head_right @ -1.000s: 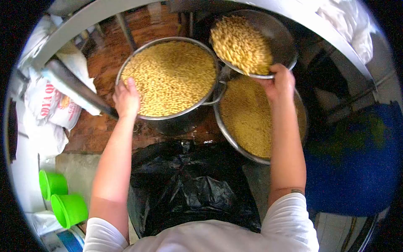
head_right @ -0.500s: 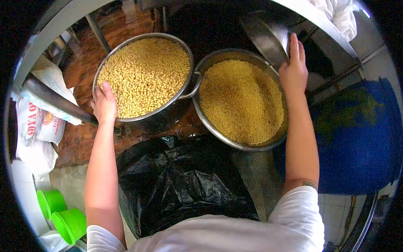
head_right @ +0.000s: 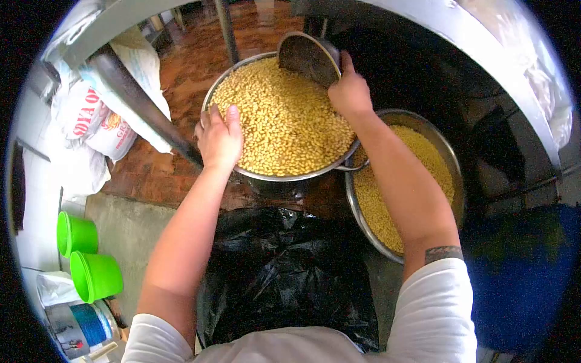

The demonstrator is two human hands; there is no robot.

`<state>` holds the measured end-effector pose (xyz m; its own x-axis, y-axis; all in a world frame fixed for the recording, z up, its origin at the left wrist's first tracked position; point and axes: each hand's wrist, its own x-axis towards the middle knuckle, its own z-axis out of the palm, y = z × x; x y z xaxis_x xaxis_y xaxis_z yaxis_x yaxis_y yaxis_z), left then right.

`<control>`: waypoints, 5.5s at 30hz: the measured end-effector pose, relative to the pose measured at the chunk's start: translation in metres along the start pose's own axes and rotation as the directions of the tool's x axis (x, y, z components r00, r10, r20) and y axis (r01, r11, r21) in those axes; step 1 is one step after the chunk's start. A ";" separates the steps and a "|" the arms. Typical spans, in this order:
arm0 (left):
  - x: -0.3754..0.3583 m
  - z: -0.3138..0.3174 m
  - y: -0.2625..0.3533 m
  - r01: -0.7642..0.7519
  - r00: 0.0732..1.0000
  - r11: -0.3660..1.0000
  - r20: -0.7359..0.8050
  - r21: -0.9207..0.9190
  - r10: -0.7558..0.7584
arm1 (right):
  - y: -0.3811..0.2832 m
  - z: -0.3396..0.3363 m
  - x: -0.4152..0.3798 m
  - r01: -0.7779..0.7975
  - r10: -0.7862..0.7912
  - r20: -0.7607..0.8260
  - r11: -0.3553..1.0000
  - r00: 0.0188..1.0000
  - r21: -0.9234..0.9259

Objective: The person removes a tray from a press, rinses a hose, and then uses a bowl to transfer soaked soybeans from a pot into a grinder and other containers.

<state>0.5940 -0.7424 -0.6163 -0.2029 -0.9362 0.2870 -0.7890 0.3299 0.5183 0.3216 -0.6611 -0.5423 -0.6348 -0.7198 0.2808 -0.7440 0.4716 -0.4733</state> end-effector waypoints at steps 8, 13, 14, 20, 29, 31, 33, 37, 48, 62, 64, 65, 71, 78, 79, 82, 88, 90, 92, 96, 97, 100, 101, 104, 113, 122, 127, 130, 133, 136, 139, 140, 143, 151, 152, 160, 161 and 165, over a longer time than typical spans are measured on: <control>0.000 -0.002 0.004 0.028 0.999 0.999 0.043 -0.015 -0.027 | 0.000 0.039 -0.016 -0.584 0.385 0.440 0.540 0.811 0.605; 0.000 -0.006 0.004 0.037 0.997 0.999 0.063 -0.018 -0.036 | 0.008 0.021 -0.017 -0.649 0.460 0.487 0.312 0.743 0.694; 0.000 -0.006 0.004 0.045 0.997 0.999 0.069 -0.016 -0.044 | 0.009 0.016 -0.019 -0.634 0.436 0.506 0.222 0.744 0.741; -0.001 -0.005 0.003 0.024 0.999 0.999 0.027 -0.033 -0.023 | -0.006 0.009 -0.044 -0.604 0.436 0.540 0.010 0.720 0.797; 0.000 -0.007 0.006 0.040 0.999 0.999 0.036 0.004 -0.040 | 0.021 -0.019 -0.065 -0.522 0.373 0.552 -0.187 0.745 0.832; 0.002 -0.004 0.004 0.051 0.998 0.998 0.039 0.022 -0.052 | 0.035 -0.041 -0.073 -0.445 0.341 0.513 -0.260 0.788 0.857; 0.000 -0.005 0.005 0.037 0.998 0.999 0.050 0.021 -0.038 | 0.054 -0.066 -0.083 -0.383 0.347 0.453 -0.254 0.821 0.888; 0.003 0.005 -0.001 -0.012 1.000 1.000 -0.012 0.001 0.012 | 0.107 -0.123 -0.106 -0.193 0.542 0.232 -0.129 0.807 0.973; 0.004 0.012 -0.007 -0.047 0.998 0.999 -0.049 -0.001 0.047 | 0.230 -0.183 -0.179 -0.192 -0.044 -0.427 0.848 0.903 -0.494; 0.004 0.002 0.001 0.025 0.999 0.998 0.045 0.055 -0.028 | 0.102 -0.121 -0.066 0.021 0.186 -0.540 0.935 0.821 0.354; 0.001 -0.002 0.003 0.026 0.999 0.999 0.032 0.044 -0.027 | 0.058 -0.094 -0.043 0.041 0.091 -0.421 0.955 0.902 0.294; -0.001 -0.005 0.005 0.024 0.999 0.999 0.034 0.024 -0.025 | 0.051 -0.074 -0.027 0.145 -0.051 -0.418 0.969 0.907 0.198; 0.001 -0.001 0.001 0.014 1.000 1.000 0.005 -0.006 -0.014 | -0.010 0.003 -0.013 0.037 -0.037 0.085 0.999 0.996 -0.005; -0.001 -0.002 0.003 0.004 1.000 1.000 -0.017 -0.012 -0.004 | -0.007 0.056 -0.016 -0.581 0.381 0.457 0.666 0.804 0.468; -0.001 -0.004 0.003 0.002 1.000 1.000 -0.007 -0.014 -0.002 | -0.010 0.056 -0.020 -0.641 0.436 0.472 0.568 0.766 0.516; -0.002 -0.006 0.002 0.011 1.000 0.999 0.015 -0.031 -0.011 | -0.003 0.050 -0.029 -0.686 0.453 0.520 0.389 0.724 0.615; -0.003 -0.007 0.002 -0.003 1.000 0.998 -0.008 -0.069 0.003 | -0.002 0.038 -0.053 -0.691 0.448 0.613 0.014 0.650 0.722; 0.000 -0.008 0.001 -0.021 0.999 0.997 -0.026 -0.068 0.020 | -0.005 0.035 -0.057 -0.674 0.414 0.646 -0.101 0.641 0.732; 0.001 -0.006 0.000 -0.005 1.000 0.998 -0.003 -0.055 0.005 | -0.003 0.032 -0.063 -0.643 0.397 0.630 -0.120 0.667 0.756; 0.001 -0.007 0.002 0.006 1.000 1.000 0.012 -0.028 -0.005 | 0.008 0.016 -0.068 -0.602 0.387 0.619 -0.182 0.683 0.778; 0.002 -0.004 -0.001 -0.002 1.000 1.000 0.009 -0.020 0.002 | 0.008 0.008 -0.070 -0.597 0.387 0.630 -0.217 0.673 0.772; 0.000 -0.007 0.003 0.016 1.000 0.999 0.020 -0.028 -0.016 | 0.025 -0.019 -0.076 -0.528 0.360 0.582 -0.246 0.729 0.813; 0.000 -0.007 0.005 0.036 0.999 0.999 0.029 -0.029 -0.035 | 0.032 -0.029 -0.079 -0.501 0.322 0.561 -0.255 0.762 0.827; 0.002 0.000 -0.002 -0.044 0.999 0.998 -0.019 -0.041 0.043 | 0.056 -0.074 -0.097 -0.375 0.370 0.455 -0.270 0.810 0.887; 0.001 0.005 -0.004 -0.119 0.990 0.993 -0.086 -0.025 0.116 | 0.204 -0.168 -0.161 -0.100 0.205 -0.589 0.974 0.782 0.205; 0.008 0.014 -0.015 -0.149 0.987 0.989 -0.066 -0.012 0.148 | 0.227 -0.210 -0.182 -0.240 -0.142 -0.509 0.756 0.849 -0.610; 0.006 0.013 -0.013 -0.096 0.994 0.995 -0.053 -0.017 0.095 | 0.177 -0.207 -0.145 -0.049 -0.217 -0.690 0.938 0.691 -0.344; 0.005 0.005 -0.007 -0.046 0.999 0.999 -0.004 -0.002 0.046 | 0.124 -0.160 -0.101 -0.045 0.143 -0.626 0.985 0.767 0.169; 0.004 0.001 -0.005 -0.022 1.000 0.999 0.015 0.037 0.022 | 0.049 -0.113 -0.068 -0.077 0.186 -0.372 0.955 0.909 0.287; 0.000 -0.008 0.002 0.002 0.999 1.000 0.043 -0.001 -0.002 | 0.028 -0.042 -0.029 0.161 -0.159 -0.295 0.987 0.942 -0.019; 0.001 -0.005 -0.001 -0.012 1.000 1.000 0.024 -0.027 0.012 | -0.005 0.001 -0.031 0.075 -0.074 0.019 0.992 0.997 -0.096; 0.001 -0.001 -0.004 -0.037 0.999 0.999 -0.009 -0.022 0.037 | 0.000 0.016 -0.025 0.057 -0.056 0.042 0.998 0.998 -0.016; -0.001 -0.003 0.000 -0.021 1.000 1.000 0.007 -0.004 0.021 | -0.013 0.029 -0.036 -0.326 0.247 0.297 0.910 0.922 0.257; 0.000 -0.006 -0.002 -0.013 1.000 0.999 0.025 -0.037 0.013 | -0.011 0.069 -0.049 -0.732 0.389 0.622 0.299 0.680 0.613; 0.001 -0.004 -0.004 -0.015 1.000 0.999 0.019 -0.040 0.016 | -0.009 0.069 -0.052 -0.725 0.385 0.626 0.211 0.678 0.656; 0.001 -0.002 -0.004 -0.009 1.000 0.998 0.004 -0.067 0.009 | 0.011 0.022 -0.068 -0.633 0.383 0.615 -0.095 0.689 0.768; 0.000 -0.002 -0.002 -0.020 1.000 0.997 0.008 -0.070 0.021 | 0.013 0.014 -0.068 -0.617 0.388 0.607 -0.116 0.693 0.779; 0.000 -0.006 0.001 0.016 1.000 1.000 0.027 -0.017 -0.016 | 0.030 -0.015 -0.071 -0.541 0.397 0.560 -0.171 0.727 0.824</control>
<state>0.5964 -0.7408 -0.6109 -0.2060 -0.9442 0.2571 -0.7825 0.3167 0.5361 0.3407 -0.5884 -0.5641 -0.6406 -0.6212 -0.4514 0.6420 -0.1107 -0.7587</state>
